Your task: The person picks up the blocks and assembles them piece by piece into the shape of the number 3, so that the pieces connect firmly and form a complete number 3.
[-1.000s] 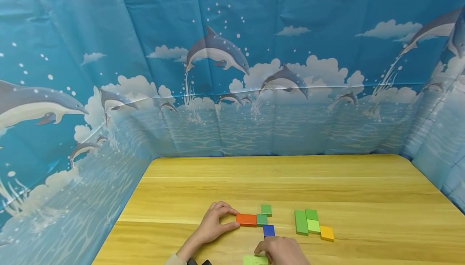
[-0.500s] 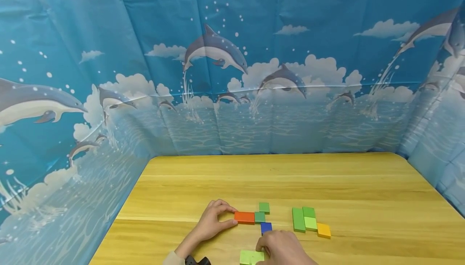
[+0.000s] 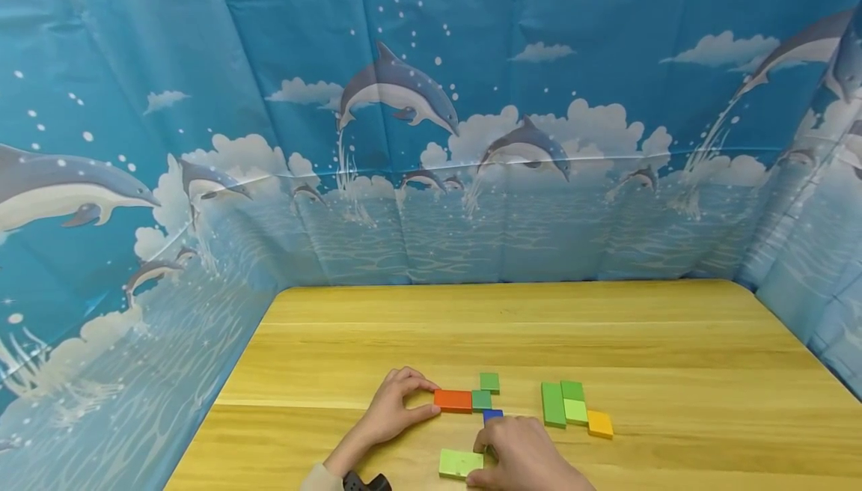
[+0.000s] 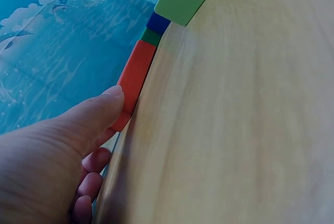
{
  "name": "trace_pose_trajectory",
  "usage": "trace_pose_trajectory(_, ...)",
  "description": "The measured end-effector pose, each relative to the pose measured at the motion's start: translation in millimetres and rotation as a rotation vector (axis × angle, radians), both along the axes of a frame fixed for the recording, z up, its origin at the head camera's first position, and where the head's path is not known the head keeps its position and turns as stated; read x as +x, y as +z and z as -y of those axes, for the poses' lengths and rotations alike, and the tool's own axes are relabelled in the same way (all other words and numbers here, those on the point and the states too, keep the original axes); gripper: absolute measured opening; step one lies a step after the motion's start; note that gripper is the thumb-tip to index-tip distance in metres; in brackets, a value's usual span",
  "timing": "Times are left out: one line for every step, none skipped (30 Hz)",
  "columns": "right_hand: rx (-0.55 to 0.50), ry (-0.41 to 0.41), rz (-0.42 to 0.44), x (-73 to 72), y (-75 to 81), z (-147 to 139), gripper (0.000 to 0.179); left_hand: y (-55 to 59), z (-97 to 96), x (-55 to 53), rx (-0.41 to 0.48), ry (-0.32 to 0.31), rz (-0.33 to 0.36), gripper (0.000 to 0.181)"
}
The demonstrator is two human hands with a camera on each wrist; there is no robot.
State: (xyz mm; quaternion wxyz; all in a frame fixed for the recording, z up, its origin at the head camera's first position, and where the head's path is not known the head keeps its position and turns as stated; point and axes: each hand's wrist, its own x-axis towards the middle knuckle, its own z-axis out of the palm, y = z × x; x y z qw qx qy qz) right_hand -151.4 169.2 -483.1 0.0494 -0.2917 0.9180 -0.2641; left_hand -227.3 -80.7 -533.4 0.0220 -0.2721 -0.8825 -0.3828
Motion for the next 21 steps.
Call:
trace_pose_trajectory(-0.006, 0.003, 0.004, -0.6, 0.3, -0.3, 0.039, 0.1, 0.1, -0.1, 0.000, 0.000, 0.000, 0.031)
trace_pose_trajectory(-0.009, 0.007, 0.009, -1.1, 0.6, -0.6, 0.039, 0.2, 0.2, -0.3, -0.001, 0.001, 0.001, 0.032)
trace_pose_trajectory(-0.009, 0.010, 0.016, -1.5, 0.8, -1.0, 0.039, 0.1, 0.2, -0.4, -0.002, 0.001, 0.001, 0.032)
trace_pose_trajectory(-0.007, 0.011, 0.026, -1.9, 1.1, -1.5, 0.038, 0.0, 0.2, -0.6, -0.002, 0.002, 0.001, 0.032)
trace_pose_trajectory(-0.003, 0.012, 0.037, -2.2, 1.2, -2.1, 0.038, 0.0, 0.2, -0.8, -0.002, 0.001, 0.002, 0.032)
trace_pose_trajectory(0.002, 0.013, 0.046, -2.5, 1.1, -2.7, 0.038, 0.0, 0.2, -0.9, -0.002, 0.001, 0.002, 0.032)
trace_pose_trajectory(0.004, 0.012, 0.054, -2.5, 1.1, -3.6, 0.038, 0.0, -0.1, -0.8, -0.001, 0.000, 0.002, 0.032)
trace_pose_trajectory(0.005, 0.013, 0.055, -2.4, 0.8, -4.5, 0.037, -0.2, -0.4, -0.8, 0.000, -0.001, 0.001, 0.032)
trace_pose_trajectory(0.003, 0.017, 0.050, -2.4, 0.6, -5.4, 0.036, -0.3, -0.7, -0.8, 0.000, -0.001, 0.000, 0.032)
trace_pose_trajectory(-0.001, 0.022, 0.041, -2.5, 0.3, -6.1, 0.036, -0.8, -0.8, -1.0, 0.000, -0.002, -0.005, 0.032)
trace_pose_trajectory(-0.007, 0.028, 0.030, -2.6, 0.0, -6.5, 0.036, -0.8, -0.9, -1.1, -0.001, -0.001, -0.008, 0.032)
trace_pose_trajectory(-0.012, 0.035, 0.018, -2.8, -0.4, -6.8, 0.035, -0.7, -0.8, -1.2, -0.001, 0.000, -0.011, 0.032)
trace_pose_trajectory(-0.020, 0.042, 0.009, -3.1, -0.7, -6.9, 0.035, -0.6, -0.6, -1.3, -0.001, 0.001, -0.014, 0.032)
trace_pose_trajectory(-0.023, 0.048, -0.001, -3.3, -1.1, -7.0, 0.035, -0.6, -0.4, -1.5, -0.003, 0.003, -0.017, 0.032)
trace_pose_trajectory(-0.025, 0.053, -0.006, -3.6, -1.4, -6.9, 0.034, -0.7, -0.1, -1.6, -0.005, 0.003, -0.018, 0.032)
trace_pose_trajectory(-0.024, 0.056, -0.011, -3.7, -1.6, -6.7, 0.034, -0.7, 0.1, -1.8, -0.006, 0.004, -0.018, 0.032)
trace_pose_trajectory(-0.022, 0.057, -0.018, -3.6, -1.8, -6.5, 0.034, -0.4, 0.3, -1.8, -0.007, 0.004, -0.016, 0.032)
trace_pose_trajectory(-0.019, 0.056, -0.026, -3.4, -2.0, -6.3, 0.034, -0.6, 0.5, -2.0, -0.008, 0.004, -0.015, 0.033)
trace_pose_trajectory(-0.014, 0.054, -0.037, -3.2, -2.1, -6.1, 0.034, -0.6, 0.6, -2.1, -0.010, 0.003, -0.013, 0.033)
trace_pose_trajectory(-0.010, 0.052, -0.048, -2.9, -2.3, -5.9, 0.034, -0.9, 0.7, -2.2, -0.012, 0.003, -0.011, 0.033)
trace_pose_trajectory(-0.005, 0.050, -0.059, -2.6, -2.5, -5.7, 0.034, -1.1, 0.7, -2.1, -0.012, 0.003, -0.010, 0.033)
